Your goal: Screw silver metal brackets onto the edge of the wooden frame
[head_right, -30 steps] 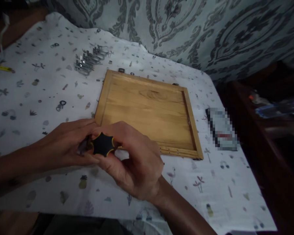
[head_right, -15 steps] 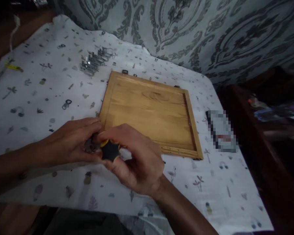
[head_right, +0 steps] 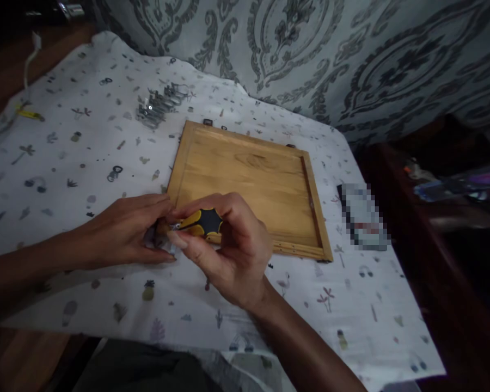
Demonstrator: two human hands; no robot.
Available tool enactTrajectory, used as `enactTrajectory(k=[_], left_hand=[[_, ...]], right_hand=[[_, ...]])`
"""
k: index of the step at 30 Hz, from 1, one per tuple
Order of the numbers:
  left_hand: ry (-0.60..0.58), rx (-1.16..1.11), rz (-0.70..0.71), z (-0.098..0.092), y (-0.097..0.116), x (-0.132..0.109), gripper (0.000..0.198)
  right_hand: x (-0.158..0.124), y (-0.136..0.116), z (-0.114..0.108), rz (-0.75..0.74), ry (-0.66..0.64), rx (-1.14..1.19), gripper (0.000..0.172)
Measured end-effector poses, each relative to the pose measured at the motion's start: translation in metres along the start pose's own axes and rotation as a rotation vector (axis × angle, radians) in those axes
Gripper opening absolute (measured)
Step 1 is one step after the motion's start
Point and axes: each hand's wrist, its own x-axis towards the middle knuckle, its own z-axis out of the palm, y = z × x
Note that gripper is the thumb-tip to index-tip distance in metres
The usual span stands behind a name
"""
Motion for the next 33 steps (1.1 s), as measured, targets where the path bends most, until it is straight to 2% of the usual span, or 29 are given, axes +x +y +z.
enactTrajectory(k=[4,9,14,16,21,33], left_hand=[[0.036,-0.024,0.029,0.0041,-0.0044,-0.0009,0.034],[0.072,-0.041,0.056,0.0077,-0.0081,-0.0032,0.032],[0.078,-0.043,0.049,0.0066,-0.0055,-0.0033,0.035],[0.067,-0.028,0.032,0.0049,-0.0035,-0.0027,0.033],[0.006,-0.015,-0.01,0.0008,0.0004,-0.0014,0.033],[0.033,-0.017,-0.006,0.003,-0.0014,-0.0017,0.034]], right_hand=[[0.0,-0.0036,-0.0016,0.056,-0.014,-0.031,0.016],[0.0032,-0.0045,-0.0024,-0.01,0.006,0.003,0.019],[0.0064,-0.0023,-0.0001,0.005,0.176,-0.048,0.016],[0.0061,-0.0008,0.001,-0.005,0.206,-0.078,0.015],[0.0048,0.0006,-0.0004,-0.049,0.164,-0.15,0.014],[0.0049,0.0004,0.0005,-0.001,0.159,-0.077,0.013]])
